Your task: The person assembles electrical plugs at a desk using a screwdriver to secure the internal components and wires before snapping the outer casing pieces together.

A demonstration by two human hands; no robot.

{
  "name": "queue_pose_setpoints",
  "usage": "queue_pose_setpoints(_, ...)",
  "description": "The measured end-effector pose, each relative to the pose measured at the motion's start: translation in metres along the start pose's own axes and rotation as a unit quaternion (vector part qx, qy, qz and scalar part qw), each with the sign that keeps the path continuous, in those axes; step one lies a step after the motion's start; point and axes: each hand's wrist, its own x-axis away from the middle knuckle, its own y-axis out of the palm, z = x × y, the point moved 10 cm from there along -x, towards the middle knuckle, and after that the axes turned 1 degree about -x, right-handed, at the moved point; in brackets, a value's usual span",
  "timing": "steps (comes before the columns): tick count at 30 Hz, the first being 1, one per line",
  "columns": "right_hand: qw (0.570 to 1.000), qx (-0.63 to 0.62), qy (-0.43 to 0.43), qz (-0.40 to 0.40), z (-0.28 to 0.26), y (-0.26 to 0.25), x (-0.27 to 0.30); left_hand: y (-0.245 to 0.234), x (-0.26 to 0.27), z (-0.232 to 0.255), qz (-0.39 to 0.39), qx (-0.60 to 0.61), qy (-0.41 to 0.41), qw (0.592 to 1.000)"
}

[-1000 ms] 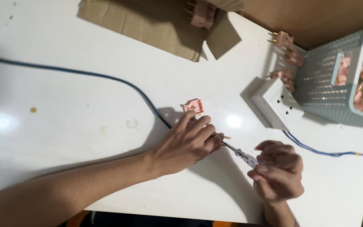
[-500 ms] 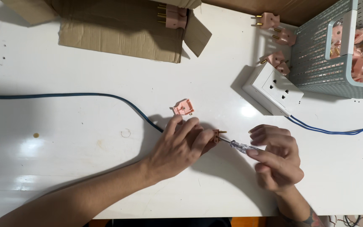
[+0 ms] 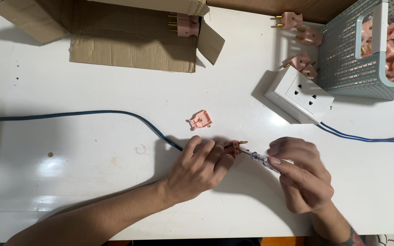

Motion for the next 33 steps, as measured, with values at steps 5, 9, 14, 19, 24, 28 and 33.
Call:
queue_pose_setpoints(5, 1.0, 0.002, -0.009, 0.02, 0.001, 0.003, -0.001, 0.0, -0.001, -0.001, -0.006, 0.024, -0.003, 1.0)
queue_pose_setpoints(9, 0.994, -0.087, -0.033, 0.056, 0.016, -0.001, 0.001, 0.002, 0.002, -0.001, 0.049, 0.036, -0.02, 0.998)
queue_pose_setpoints(14, 0.995, -0.075, -0.033, 0.05, 0.005, 0.002, -0.004, 0.009, 0.004, -0.007, 0.032, 0.061, -0.034, 0.997)
queue_pose_setpoints(19, 0.995, -0.067, -0.01, 0.078, 0.018, 0.0, 0.005, 0.01, -0.001, -0.017, 0.012, 0.082, -0.07, 0.994)
queue_pose_setpoints(24, 0.998, -0.033, -0.025, 0.056, 0.009, -0.003, -0.007, 0.001, -0.012, -0.022, 0.005, 0.097, -0.091, 0.991)
queue_pose_setpoints(28, 0.996, -0.038, -0.016, 0.074, 0.021, -0.007, 0.012, 0.006, -0.008, -0.021, 0.005, 0.097, -0.084, 0.992)
queue_pose_setpoints(33, 0.993, -0.043, -0.029, 0.103, 0.031, -0.008, 0.024, 0.005, -0.009, -0.022, 0.001, 0.103, -0.081, 0.991)
